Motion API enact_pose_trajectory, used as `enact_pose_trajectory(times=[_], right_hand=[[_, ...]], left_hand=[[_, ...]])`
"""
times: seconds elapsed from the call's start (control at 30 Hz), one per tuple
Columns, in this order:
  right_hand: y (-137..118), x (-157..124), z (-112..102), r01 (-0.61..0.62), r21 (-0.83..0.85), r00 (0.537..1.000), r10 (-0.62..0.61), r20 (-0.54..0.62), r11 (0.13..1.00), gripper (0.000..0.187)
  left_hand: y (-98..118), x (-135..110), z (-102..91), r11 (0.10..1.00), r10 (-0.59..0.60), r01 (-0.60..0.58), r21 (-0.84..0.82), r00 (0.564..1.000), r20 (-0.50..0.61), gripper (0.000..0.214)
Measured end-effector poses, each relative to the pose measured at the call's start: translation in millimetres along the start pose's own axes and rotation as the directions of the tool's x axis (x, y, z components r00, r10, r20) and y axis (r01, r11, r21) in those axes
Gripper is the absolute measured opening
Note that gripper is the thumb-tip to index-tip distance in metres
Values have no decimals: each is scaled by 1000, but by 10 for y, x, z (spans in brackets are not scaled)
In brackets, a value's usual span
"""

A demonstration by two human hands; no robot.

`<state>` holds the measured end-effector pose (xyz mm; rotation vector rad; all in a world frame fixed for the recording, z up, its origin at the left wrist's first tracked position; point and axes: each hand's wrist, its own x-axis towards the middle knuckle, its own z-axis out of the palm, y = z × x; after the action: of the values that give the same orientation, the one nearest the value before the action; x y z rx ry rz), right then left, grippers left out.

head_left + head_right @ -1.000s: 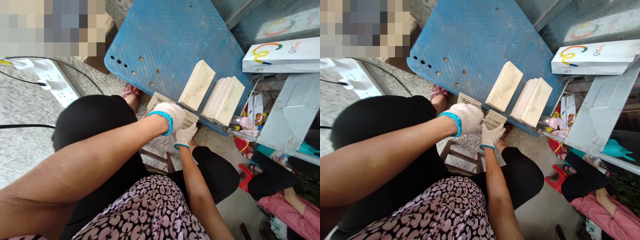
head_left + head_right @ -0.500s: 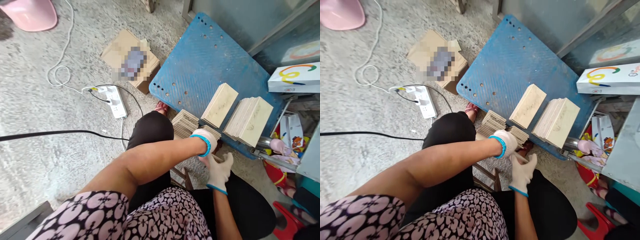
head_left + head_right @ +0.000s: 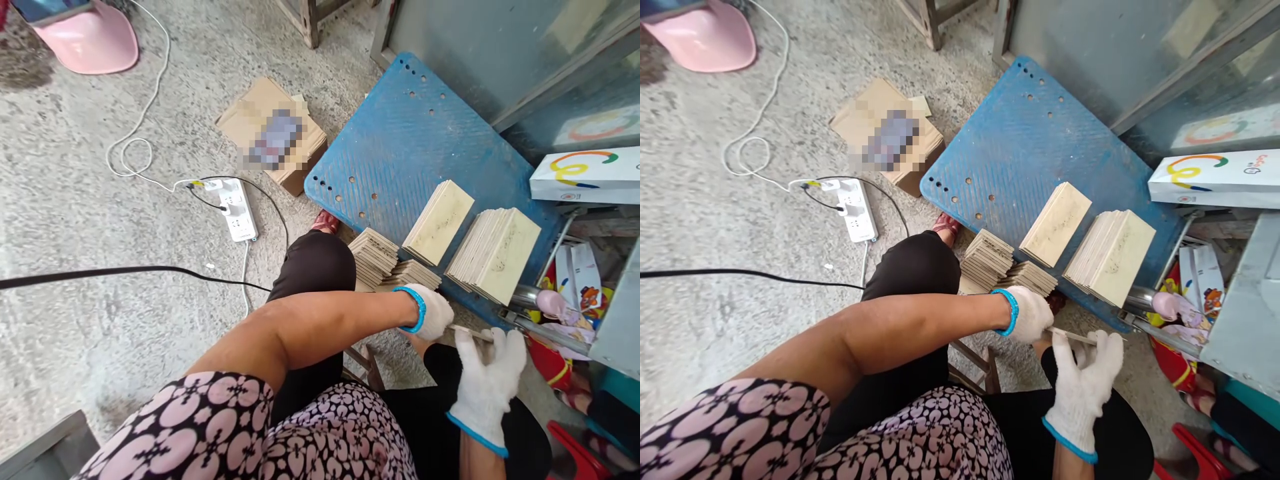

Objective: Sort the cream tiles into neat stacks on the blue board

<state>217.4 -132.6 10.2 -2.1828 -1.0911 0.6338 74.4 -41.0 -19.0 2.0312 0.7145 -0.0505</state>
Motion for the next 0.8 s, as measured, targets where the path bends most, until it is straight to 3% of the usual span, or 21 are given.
enact_pose_trajectory(times=[0.1,0.2,0.3,0.43,0.53,0.67,0.8], right_hand=[[60,7,79,-34,91,999,32,31,995,94],[180,-13,244,-106,111,978,84,190,988,91],[256,-57,432,-122,35,951,107,290,992,103],[220,-92,569,-96,-183,953,143,265,978,123],[156,-77,620,-45,-221,959,105,265,974,126],[89,-43,718,-5,-155,957,50,287,988,121],[76,73,823,4,52,946,-21,324,999,105]], left_hand=[[-30,-48,-145,996,-80,80,-31,997,-5,34],[-64,-133,-322,981,-152,149,-127,988,-12,40],[-100,-232,-474,951,-222,207,-231,974,-43,43],[-159,-314,-586,895,-335,291,-339,939,-76,48],[-199,-337,-625,870,-389,327,-369,915,-106,50],[-222,-349,-651,832,-448,372,-410,888,-102,50],[-229,-335,-640,830,-476,403,-386,872,-114,57]])
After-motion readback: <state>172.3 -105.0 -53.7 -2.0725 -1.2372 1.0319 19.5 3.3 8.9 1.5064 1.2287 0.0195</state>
